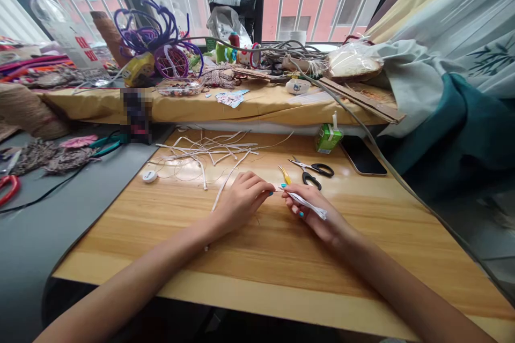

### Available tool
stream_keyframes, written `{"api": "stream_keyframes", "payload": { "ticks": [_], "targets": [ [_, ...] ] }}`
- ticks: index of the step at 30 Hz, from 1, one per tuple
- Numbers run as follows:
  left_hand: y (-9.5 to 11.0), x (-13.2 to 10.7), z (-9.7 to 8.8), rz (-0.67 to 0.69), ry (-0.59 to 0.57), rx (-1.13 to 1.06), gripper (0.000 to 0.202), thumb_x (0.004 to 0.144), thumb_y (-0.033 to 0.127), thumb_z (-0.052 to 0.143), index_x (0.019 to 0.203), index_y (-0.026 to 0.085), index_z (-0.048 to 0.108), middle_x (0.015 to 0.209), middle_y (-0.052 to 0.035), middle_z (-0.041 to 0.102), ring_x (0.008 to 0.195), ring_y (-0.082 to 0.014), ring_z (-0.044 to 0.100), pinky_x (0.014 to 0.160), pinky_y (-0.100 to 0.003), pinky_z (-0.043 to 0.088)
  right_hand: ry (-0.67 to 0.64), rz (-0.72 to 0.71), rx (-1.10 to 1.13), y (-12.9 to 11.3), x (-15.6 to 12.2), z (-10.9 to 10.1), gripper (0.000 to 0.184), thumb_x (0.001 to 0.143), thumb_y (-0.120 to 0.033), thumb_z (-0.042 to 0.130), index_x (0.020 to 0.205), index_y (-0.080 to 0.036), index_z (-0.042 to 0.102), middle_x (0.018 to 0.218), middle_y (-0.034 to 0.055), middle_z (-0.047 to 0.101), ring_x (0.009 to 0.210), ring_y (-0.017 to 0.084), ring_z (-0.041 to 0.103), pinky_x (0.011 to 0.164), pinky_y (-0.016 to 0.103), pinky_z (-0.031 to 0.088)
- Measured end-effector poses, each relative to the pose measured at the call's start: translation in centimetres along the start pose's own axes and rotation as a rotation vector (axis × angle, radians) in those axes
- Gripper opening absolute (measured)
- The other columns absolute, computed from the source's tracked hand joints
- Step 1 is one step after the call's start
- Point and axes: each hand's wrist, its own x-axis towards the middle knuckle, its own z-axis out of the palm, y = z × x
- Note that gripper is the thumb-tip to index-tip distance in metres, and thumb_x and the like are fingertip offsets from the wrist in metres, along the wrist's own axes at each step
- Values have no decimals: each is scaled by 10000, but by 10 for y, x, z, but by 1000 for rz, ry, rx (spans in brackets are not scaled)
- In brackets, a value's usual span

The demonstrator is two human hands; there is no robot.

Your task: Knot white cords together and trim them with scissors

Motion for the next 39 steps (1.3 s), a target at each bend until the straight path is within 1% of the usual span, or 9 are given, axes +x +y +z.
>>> {"api": "stream_keyframes", "payload": {
  "ticks": [9, 15, 19, 23, 26, 29, 34, 37, 39],
  "targets": [
    [-2, -2, -1, -61, 69, -31, 163, 825, 149, 455, 978, 151, 511, 804, -37, 608, 791, -142, 485, 738, -280, 406, -41, 2, -25, 0, 2, -2, 117, 625, -242, 596, 581, -135, 581, 572, -11, 520, 471, 37, 409, 423, 172, 279],
    [-3, -1, -3, -51, 76, 5, 96, 816, 174, 479, 846, 164, 569, 778, -37, 597, 770, -141, 475, 717, -275, 400, -30, 20, -33, -1, -1, -2, 129, 596, -264, 603, 559, -143, 575, 526, -20, 492, 441, 35, 377, 408, 177, 239],
    [-4, -2, -2, -34, 86, 31, 102, 805, 186, 498, 834, 173, 595, 761, -42, 571, 765, -143, 464, 684, -264, 399, -78, 25, -43, -1, -1, -3, 152, 615, -267, 592, 534, -146, 549, 489, -31, 449, 425, 34, 351, 402, 188, 209],
    [-2, -3, 0, -41, 34, -13, 114, 813, 191, 482, 827, 163, 591, 744, -40, 573, 731, -134, 471, 671, -259, 396, -136, 12, -48, 0, 0, -4, 159, 638, -264, 582, 541, -144, 546, 502, -30, 439, 435, 36, 337, 404, 196, 189],
    [5, -2, -1, -167, -22, -166, 111, 811, 181, 473, 838, 148, 576, 736, -33, 582, 699, -118, 488, 643, -236, 398, -133, 11, -43, 0, -1, -4, 120, 620, -245, 593, 564, -142, 565, 514, -28, 439, 450, 39, 334, 415, 198, 197],
    [13, 0, -2, -398, -93, -380, 111, 798, 192, 478, 850, 153, 567, 749, -22, 597, 672, -107, 512, 632, -228, 403, -122, 23, -4, 0, -2, -4, 77, 597, -215, 598, 577, -143, 579, 539, -22, 456, 466, 41, 336, 432, 195, 218],
    [16, 5, -6, -672, -195, -774, 140, 755, 235, 514, 835, 154, 596, 833, -31, 628, 778, -135, 555, 721, -249, 410, -139, 49, 22, 0, -1, -3, 91, 621, -224, 583, 581, -142, 579, 558, -19, 456, 471, 41, 330, 432, 188, 219],
    [12, 6, -5, -816, -202, -958, 161, 721, 216, 537, 833, 154, 635, 842, -33, 648, 820, -141, 553, 742, -238, 403, -134, 44, 4, 0, 1, -4, 118, 657, -244, 566, 612, -137, 588, 586, -15, 463, 474, 40, 330, 430, 186, 220],
    [10, 6, -3, -898, -173, -1050, 181, 718, 246, 548, 830, 150, 653, 821, -39, 653, 768, -130, 546, 703, -228, 406, -134, 31, -10, 1, 3, -5, 127, 675, -253, 559, 628, -138, 588, 601, -14, 465, 479, 41, 332, 431, 187, 220]
  ]
}}
